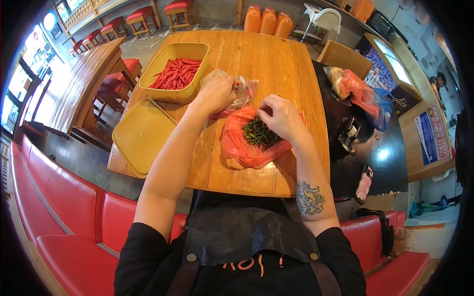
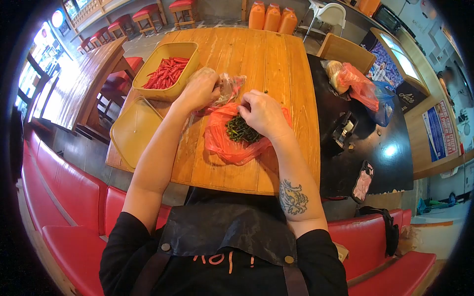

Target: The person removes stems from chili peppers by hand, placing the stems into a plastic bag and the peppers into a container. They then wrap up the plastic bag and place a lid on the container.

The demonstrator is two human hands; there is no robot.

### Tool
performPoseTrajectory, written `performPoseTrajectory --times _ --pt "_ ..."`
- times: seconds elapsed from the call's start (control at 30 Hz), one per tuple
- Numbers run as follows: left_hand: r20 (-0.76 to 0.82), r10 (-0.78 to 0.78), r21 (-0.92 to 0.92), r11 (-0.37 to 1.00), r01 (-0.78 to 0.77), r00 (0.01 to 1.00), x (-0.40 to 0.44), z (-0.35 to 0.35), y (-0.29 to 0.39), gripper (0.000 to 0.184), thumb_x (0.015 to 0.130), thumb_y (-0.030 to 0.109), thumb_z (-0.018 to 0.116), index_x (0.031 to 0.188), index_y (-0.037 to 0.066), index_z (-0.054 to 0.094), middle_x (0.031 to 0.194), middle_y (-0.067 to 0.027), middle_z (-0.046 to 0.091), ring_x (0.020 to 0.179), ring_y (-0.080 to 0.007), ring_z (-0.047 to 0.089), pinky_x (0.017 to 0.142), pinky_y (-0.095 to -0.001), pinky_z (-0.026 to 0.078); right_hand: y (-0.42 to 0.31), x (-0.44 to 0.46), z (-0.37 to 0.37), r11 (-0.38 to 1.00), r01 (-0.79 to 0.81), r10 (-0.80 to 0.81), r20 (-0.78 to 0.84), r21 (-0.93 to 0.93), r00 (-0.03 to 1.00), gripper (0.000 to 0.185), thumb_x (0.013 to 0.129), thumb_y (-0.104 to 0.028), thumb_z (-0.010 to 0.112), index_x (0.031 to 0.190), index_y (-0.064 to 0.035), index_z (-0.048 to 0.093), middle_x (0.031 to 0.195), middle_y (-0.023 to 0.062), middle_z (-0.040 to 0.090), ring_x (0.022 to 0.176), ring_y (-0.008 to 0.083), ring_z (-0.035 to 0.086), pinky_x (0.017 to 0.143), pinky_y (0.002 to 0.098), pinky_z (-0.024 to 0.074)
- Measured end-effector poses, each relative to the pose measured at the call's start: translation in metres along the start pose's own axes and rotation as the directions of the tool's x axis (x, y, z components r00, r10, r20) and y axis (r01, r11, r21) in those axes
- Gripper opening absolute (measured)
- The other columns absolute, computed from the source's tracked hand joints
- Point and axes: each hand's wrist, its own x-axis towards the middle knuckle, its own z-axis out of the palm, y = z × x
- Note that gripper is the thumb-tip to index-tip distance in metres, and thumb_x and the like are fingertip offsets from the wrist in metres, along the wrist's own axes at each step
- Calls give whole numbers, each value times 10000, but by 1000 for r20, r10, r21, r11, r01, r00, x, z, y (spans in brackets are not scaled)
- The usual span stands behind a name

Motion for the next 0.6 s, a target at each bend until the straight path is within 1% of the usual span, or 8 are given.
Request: performPoseTrajectory --times 0.07,0.2,0.3,0.37,0.47,0.5,0.57,0.6 --pt "-68 -16 -85 996 10 998 -1 -3 0 195 704 133 559 853 8 538 859 -199 557 876 -347 512 788 -404 404 0 0 0 1000 1 -1 0 1 1000 148 732 -153 614 737 -10 575 746 125 559 726 305 559 646 379 440" --pt "-14 -25 -105 994 23 1000 -2 -18 9 283 724 162 553 942 -8 495 854 -209 592 836 -378 543 741 -445 428 -1 0 -1 1000 -18 18 19 -11 1000 152 732 -155 616 737 -9 577 752 127 560 733 310 558 653 381 441" --pt "-117 41 -121 991 -55 992 -1 -25 13 283 745 178 579 947 -7 509 820 -178 596 777 -340 555 715 -403 445 -1 0 -1 999 -24 24 22 -21 999 155 733 -157 616 732 -7 576 757 131 564 736 315 559 655 382 443" --pt "96 -207 -491 841 227 974 0 -38 21 263 778 147 603 1000 21 541 791 -93 549 748 -168 518 686 -272 417 -1 -1 -1 1000 3 -3 -16 -25 1000 157 736 -157 611 740 -4 575 769 140 567 741 326 559 668 389 444" --pt "71 -259 -687 687 235 963 -3 -48 26 266 814 162 605 1031 16 552 801 -25 552 721 -79 490 653 -217 404 -2 0 -1 1000 -22 22 -49 9 999 142 737 -135 622 780 -6 581 754 134 564 722 279 574 636 353 458" --pt "73 -253 -686 689 233 965 -5 -49 26 266 814 162 605 1031 16 552 801 -25 552 721 -79 490 653 -217 404 -3 1 -1 1000 -26 26 -54 10 998 142 737 -135 622 780 -6 581 754 134 564 722 279 574 636 353 458" --pt "60 -192 -864 482 148 980 -7 -50 28 264 825 149 600 1040 2 560 842 3 568 730 -59 499 660 -213 414 -9 4 -2 946 -9 88 -230 323 969 149 738 -109 642 844 -17 590 773 110 565 691 209 578 591 293 464" --pt "106 -174 -908 385 167 979 -9 -54 34 252 829 140 597 1033 -5 565 858 -6 576 736 -57 508 671 -206 421 -12 5 -3 947 -14 94 -235 321 967 149 738 -109 642 844 -17 590 773 110 565 691 209 578 591 293 464"
